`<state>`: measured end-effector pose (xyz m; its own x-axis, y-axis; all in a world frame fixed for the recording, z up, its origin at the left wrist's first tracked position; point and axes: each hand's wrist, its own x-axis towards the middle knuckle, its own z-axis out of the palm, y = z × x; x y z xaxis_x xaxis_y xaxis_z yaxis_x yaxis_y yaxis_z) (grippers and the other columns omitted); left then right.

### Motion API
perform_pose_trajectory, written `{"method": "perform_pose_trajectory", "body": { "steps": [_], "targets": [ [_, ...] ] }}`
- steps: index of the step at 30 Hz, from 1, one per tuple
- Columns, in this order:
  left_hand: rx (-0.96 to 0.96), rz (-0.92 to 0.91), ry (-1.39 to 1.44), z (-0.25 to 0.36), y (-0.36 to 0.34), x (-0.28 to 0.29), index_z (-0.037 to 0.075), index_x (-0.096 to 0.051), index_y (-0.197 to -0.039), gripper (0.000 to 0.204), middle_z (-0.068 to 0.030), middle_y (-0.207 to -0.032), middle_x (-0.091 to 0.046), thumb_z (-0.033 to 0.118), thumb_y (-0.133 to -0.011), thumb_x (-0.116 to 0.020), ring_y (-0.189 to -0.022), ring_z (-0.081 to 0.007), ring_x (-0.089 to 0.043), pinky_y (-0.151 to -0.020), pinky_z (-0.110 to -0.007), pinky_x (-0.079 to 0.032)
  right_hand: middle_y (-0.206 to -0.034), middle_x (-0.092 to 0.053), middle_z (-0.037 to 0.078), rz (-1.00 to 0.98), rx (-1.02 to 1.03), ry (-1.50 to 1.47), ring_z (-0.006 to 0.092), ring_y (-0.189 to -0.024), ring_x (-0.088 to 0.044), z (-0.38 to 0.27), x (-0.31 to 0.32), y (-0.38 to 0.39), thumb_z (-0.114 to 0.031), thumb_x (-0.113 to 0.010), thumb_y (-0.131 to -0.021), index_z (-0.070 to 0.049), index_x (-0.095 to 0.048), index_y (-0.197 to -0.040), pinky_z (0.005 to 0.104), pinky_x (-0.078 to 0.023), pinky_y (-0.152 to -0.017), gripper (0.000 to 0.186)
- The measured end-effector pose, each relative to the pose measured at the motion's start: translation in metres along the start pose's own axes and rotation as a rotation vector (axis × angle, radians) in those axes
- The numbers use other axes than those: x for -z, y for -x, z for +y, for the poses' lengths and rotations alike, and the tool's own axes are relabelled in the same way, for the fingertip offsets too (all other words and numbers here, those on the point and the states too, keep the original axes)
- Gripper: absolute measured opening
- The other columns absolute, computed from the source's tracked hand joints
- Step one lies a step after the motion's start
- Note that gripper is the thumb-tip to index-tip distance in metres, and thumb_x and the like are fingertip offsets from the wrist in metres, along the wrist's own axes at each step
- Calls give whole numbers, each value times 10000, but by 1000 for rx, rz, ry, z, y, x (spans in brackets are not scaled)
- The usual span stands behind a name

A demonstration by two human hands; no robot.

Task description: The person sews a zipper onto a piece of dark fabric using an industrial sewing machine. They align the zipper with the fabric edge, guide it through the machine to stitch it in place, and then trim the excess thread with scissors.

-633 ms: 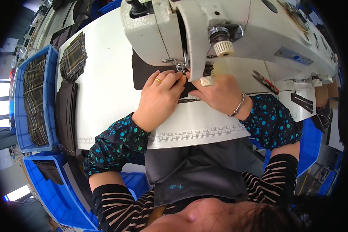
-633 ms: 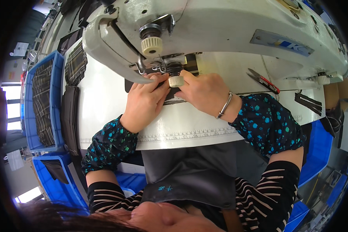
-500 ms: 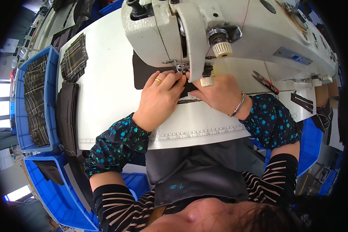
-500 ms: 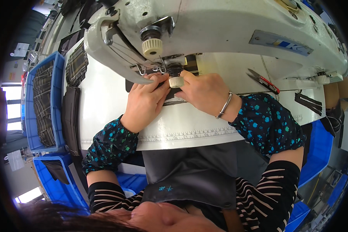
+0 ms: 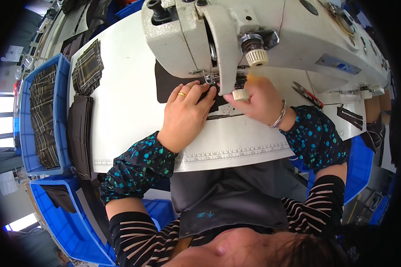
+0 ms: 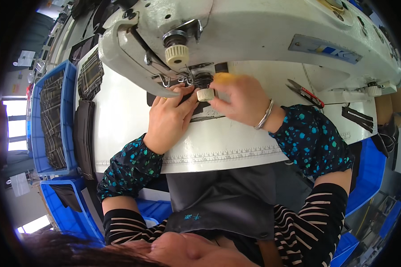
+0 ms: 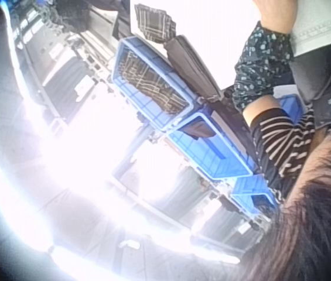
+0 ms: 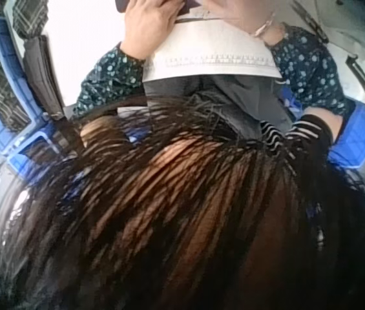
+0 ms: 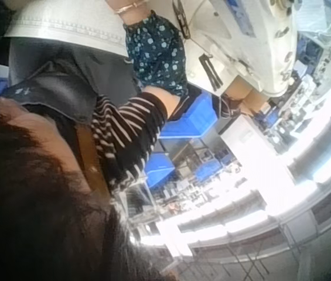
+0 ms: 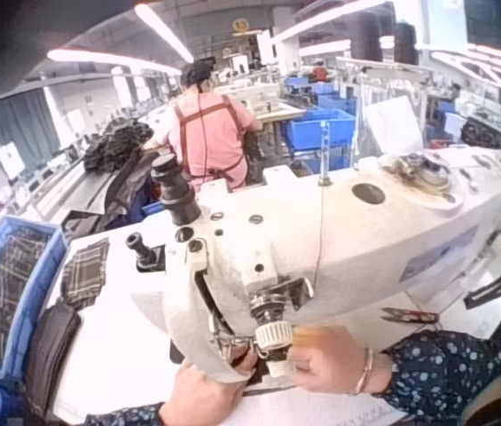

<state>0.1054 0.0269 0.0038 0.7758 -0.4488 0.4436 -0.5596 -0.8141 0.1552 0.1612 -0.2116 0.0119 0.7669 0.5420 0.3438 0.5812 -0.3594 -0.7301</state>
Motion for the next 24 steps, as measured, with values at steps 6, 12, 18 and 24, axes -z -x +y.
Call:
{"method": "perform_pose_trajectory", "body": {
  "steps": [6,12,18,24],
  "targets": [
    [11,-9,2,0,-1,-1,108,-755,-1270,353,-46,-1184,-694,164,-922,-749,-1209,-276,-650,-1034,-468,-518,-1107,-733,18,-73,208,465,250,-735,-721,-7,-9,6,-210,-739,-930,-127,-749,-1109,381,-569,-603,197],
    [14,-9,-8,-1,-4,-2,99,-759,-1254,347,-54,-1182,-692,155,-911,-758,-1206,-281,-654,-1039,-462,-518,-756,-667,80,-50,179,485,312,-672,-671,-7,-11,6,-260,-756,-931,-100,-700,-965,454,-510,-591,172],
    [17,-3,8,-1,-7,-1,79,-777,-1145,248,-59,-1176,-712,107,-898,-772,-1147,-298,-671,-949,-441,-532,-751,-667,84,-70,185,508,322,-658,-667,-1,-12,5,-276,-741,-943,-107,-720,-1080,461,-508,-586,219],
    [14,-29,-11,-2,-5,-1,98,-761,-1249,343,-56,-1180,-691,153,-910,-759,-1204,-286,-655,-1042,-451,-515,-735,-661,89,-67,183,500,329,-651,-664,-5,-11,5,-275,-745,-942,-98,-718,-1012,463,-506,-581,193]
  ]
}}
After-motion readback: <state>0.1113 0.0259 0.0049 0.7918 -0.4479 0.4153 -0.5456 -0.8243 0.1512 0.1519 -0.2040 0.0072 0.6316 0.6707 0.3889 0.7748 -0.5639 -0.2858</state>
